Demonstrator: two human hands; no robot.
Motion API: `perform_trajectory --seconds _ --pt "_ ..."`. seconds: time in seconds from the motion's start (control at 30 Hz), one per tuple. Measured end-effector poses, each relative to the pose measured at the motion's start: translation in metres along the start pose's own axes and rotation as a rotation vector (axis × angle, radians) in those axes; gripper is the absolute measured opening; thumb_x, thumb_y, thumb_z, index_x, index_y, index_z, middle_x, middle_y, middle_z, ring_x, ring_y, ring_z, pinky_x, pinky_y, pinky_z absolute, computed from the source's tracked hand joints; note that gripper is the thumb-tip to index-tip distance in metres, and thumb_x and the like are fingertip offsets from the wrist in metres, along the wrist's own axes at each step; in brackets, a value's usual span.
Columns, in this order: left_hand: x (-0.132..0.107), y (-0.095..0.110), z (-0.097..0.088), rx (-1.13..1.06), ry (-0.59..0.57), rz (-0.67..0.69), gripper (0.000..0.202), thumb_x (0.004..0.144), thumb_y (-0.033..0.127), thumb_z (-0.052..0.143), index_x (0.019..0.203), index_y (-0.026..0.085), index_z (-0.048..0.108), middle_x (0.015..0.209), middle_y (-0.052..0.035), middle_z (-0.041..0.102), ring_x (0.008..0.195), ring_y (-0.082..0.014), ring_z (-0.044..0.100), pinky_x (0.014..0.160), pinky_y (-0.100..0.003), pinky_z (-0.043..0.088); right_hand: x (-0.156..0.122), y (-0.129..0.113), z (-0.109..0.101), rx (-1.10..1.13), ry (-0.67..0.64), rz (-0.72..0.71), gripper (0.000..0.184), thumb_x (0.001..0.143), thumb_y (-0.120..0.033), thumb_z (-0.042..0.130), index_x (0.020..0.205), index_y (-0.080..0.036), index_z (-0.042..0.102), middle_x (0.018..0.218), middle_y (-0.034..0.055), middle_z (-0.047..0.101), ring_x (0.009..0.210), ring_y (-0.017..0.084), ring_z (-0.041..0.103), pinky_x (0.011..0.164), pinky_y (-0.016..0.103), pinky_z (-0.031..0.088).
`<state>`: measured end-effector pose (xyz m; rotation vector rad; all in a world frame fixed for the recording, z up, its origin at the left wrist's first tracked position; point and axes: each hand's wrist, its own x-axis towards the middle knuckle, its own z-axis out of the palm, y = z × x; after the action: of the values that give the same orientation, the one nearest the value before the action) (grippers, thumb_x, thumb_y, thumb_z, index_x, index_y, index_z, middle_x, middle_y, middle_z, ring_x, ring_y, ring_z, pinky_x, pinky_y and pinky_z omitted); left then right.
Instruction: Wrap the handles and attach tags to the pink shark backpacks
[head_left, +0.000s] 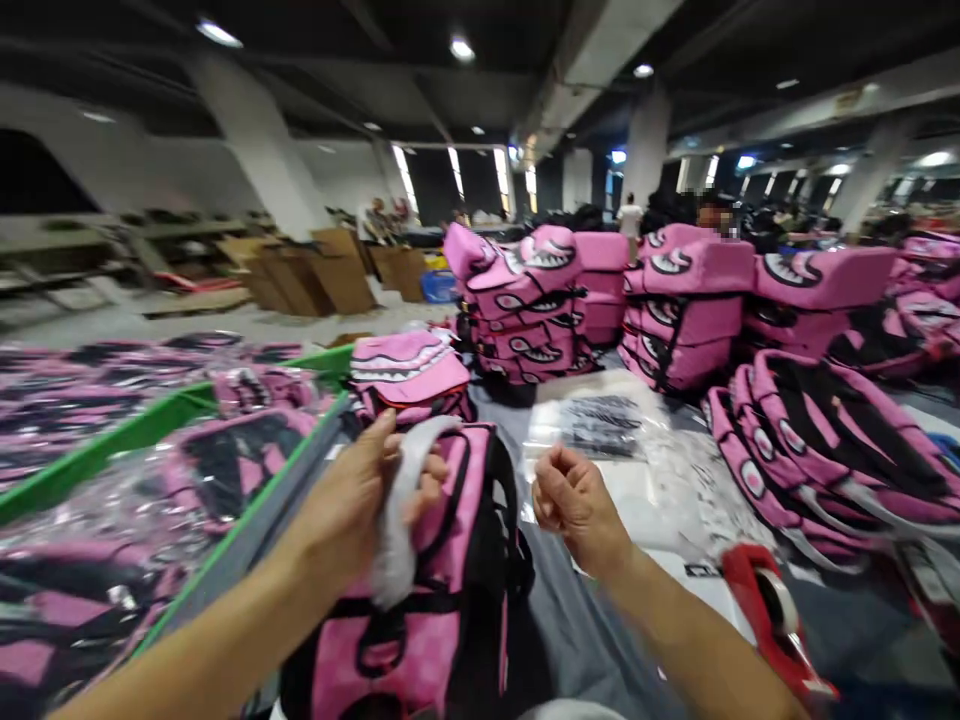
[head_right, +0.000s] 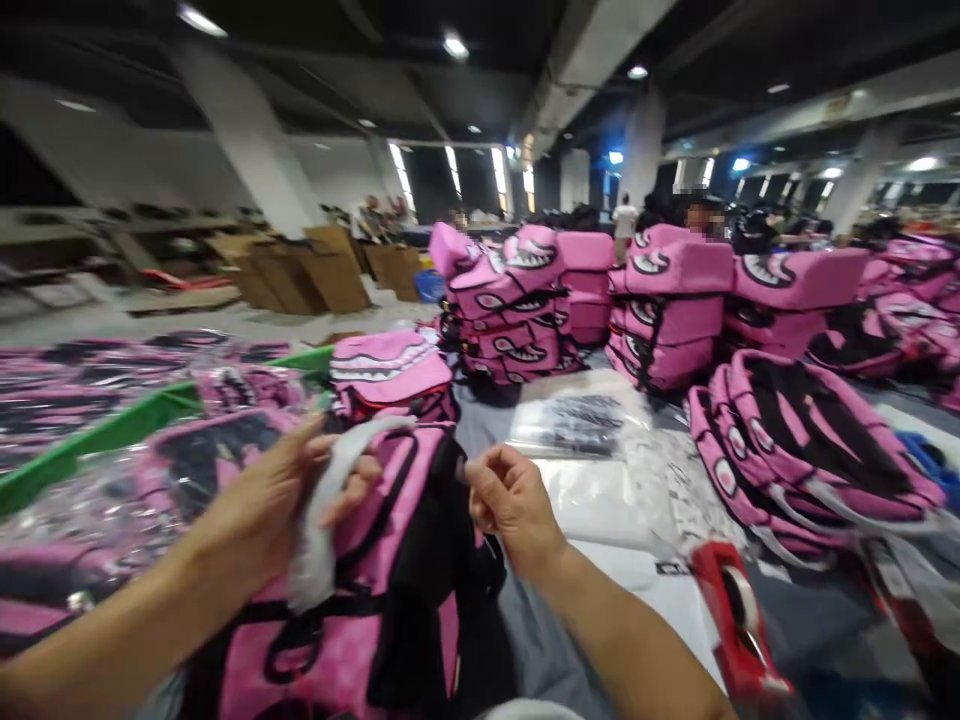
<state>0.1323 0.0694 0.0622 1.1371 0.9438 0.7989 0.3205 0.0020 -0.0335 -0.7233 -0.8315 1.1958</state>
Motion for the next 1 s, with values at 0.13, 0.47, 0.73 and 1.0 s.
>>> perform_trajectory --seconds 0.13,0.47,0.73,1.0 --pt "-0.008 0.001 0.012 -0.127 0.073 0.008 0.064 0.107 0.046 0.025 0.07 0.009 0.063 0.052 -0.0062 0.064 0.032 -0.0079 0.05 0.034 -0.015 0.036 0.044 -0.021 0.049 -0.16 -0.151 -0.017 0.058 0.067 -0.066 0.082 0.073 -0.021 0.046 0.047 -0.0126 0.043 0.036 0.003 0.028 0.035 0.017 0.016" --pt "0.007 -0.018 0.016 -0.12 0.03 0.099 0.044 0.069 0.052 0.074 0.066 0.009 0.065 0.052 -0.0087 0.066 0.03 -0.0089 0.049 0.031 -0.016 0.035 0.062 -0.016 0.056 -0.342 -0.202 0.075 0.065 0.056 -0.074 0.082 0.069 -0.019 0.048 0.048 -0.0101 0.049 0.039 0.002 0.031 0.038 0.018 0.018" --pt "0.005 -0.022 0.013 -0.057 -0.011 0.132 0.036 0.064 0.044 0.075 0.063 0.009 0.066 0.046 -0.0092 0.064 0.03 -0.0077 0.049 0.034 -0.014 0.034 0.059 -0.027 0.042 -0.416 -0.318 0.275 0.045 0.068 -0.052 0.082 0.08 -0.018 0.056 0.052 -0.008 0.058 0.037 0.005 0.045 0.034 0.015 0.024" --pt "-0.001 -0.019 0.019 -0.158 0.02 0.065 0.021 0.092 0.017 0.055 0.077 0.007 0.066 0.061 -0.016 0.072 0.036 -0.0109 0.057 0.036 -0.015 0.043 0.068 -0.027 0.064 -0.528 -0.272 0.392 0.025 0.087 -0.03 0.073 0.075 -0.016 0.055 0.042 -0.0081 0.057 0.031 0.005 0.048 0.03 0.012 0.028"
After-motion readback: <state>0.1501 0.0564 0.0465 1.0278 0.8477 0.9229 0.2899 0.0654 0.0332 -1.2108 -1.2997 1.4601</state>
